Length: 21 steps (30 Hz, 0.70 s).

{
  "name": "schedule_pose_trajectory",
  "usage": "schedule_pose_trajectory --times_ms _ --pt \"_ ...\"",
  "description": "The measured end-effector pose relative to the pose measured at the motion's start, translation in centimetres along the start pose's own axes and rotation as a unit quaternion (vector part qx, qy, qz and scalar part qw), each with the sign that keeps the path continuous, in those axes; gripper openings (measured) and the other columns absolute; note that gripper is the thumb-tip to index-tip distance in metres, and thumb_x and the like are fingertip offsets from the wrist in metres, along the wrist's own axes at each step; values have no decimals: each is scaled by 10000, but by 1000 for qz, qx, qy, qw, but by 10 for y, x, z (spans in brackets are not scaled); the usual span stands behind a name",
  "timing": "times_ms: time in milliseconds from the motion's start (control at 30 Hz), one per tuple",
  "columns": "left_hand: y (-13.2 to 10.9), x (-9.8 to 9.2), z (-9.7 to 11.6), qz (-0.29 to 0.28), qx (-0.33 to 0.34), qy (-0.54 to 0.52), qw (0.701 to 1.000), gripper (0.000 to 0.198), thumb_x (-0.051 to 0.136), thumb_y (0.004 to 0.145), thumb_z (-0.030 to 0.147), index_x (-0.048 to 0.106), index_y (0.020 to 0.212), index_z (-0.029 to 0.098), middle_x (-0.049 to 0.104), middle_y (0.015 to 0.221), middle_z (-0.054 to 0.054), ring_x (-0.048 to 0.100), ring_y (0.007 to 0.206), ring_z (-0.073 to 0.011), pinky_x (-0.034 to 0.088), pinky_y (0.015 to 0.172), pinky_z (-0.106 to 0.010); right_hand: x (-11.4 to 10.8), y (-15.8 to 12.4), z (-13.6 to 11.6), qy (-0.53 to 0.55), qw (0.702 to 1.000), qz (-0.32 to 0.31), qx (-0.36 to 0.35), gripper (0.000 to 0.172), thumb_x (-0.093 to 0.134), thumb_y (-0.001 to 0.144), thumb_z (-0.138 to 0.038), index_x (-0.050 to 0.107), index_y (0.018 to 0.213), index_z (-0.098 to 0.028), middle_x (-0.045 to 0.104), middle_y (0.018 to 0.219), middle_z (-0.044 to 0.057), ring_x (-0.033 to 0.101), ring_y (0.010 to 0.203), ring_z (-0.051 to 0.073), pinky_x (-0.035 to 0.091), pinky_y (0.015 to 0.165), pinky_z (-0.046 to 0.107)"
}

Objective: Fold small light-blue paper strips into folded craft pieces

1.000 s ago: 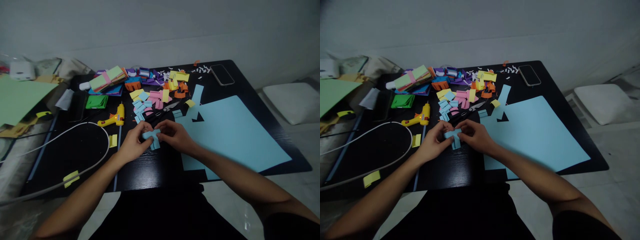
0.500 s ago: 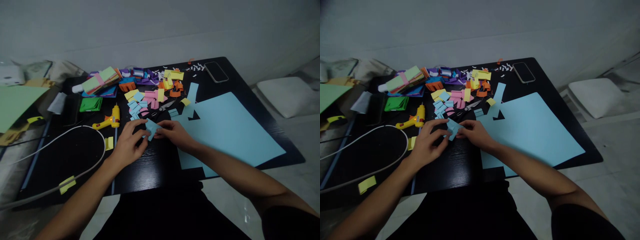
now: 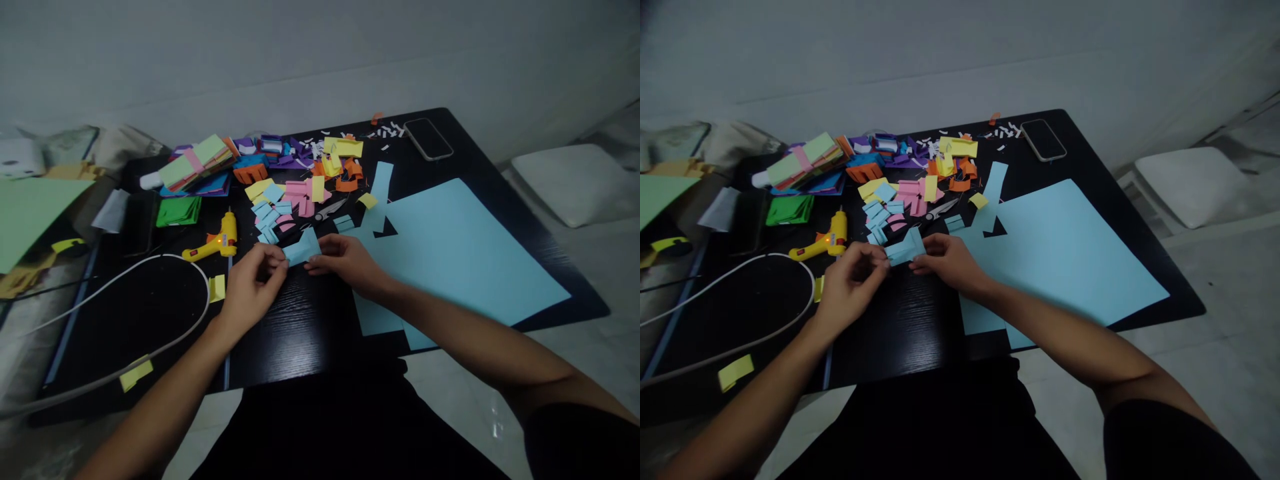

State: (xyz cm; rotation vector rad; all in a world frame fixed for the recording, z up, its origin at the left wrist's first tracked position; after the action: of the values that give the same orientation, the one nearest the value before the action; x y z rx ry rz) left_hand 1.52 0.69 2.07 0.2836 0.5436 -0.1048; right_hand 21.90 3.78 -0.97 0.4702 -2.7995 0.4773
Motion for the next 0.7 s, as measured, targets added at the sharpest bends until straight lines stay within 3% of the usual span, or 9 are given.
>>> schedule_pose_trajectory --times_ms 100,167,267,433,700 --pt "1 4 -6 -30 -82 -140 986 93 665 941 249 585 963 206 685 751 12 695 615 -140 591 604 -266 1 -1 -1 -17 1000 3 0 219 832 753 -151 707 932 -169 781 856 39 777 800 190 683 857 407" --pt "1 4 -6 -31 -87 -163 982 84 666 939 243 593 943 202 694 743 10 698 611 -135 594 601 -258 2 -1 -1 -20 1000 -1 1 223 830 751 -144 710 938 -162 779 847 41 771 785 191 681 849 416" --pt "1 1 -2 -26 -45 -88 995 31 641 958 219 650 943 194 704 787 2 693 631 -122 573 607 -241 4 -2 -2 -9 1000 -2 11 196 810 753 -113 709 916 -154 773 832 37 759 747 181 682 820 404" --pt "0 -1 6 -45 64 22 997 113 634 944 164 723 1012 181 709 943 -37 675 725 -119 555 674 -246 5 -2 -3 23 999 -6 42 166 788 745 -83 716 887 -130 761 813 34 741 709 148 674 771 332" --pt "1 2 -1 -53 61 21 997 61 684 957 202 731 994 189 675 970 -26 630 741 -103 524 677 -229 7 -2 -1 31 997 -41 56 210 847 728 -132 737 908 -134 779 843 51 750 752 154 662 766 301"
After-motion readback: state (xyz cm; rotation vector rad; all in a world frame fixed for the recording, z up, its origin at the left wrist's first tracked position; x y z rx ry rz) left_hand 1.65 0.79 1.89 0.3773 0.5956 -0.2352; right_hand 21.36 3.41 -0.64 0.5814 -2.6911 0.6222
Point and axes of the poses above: each hand's wrist, its own y-axis towards the middle knuckle, its own x-axis out of the palm, z = x × y, the point moved 2 cm from there along y, towards the middle knuckle
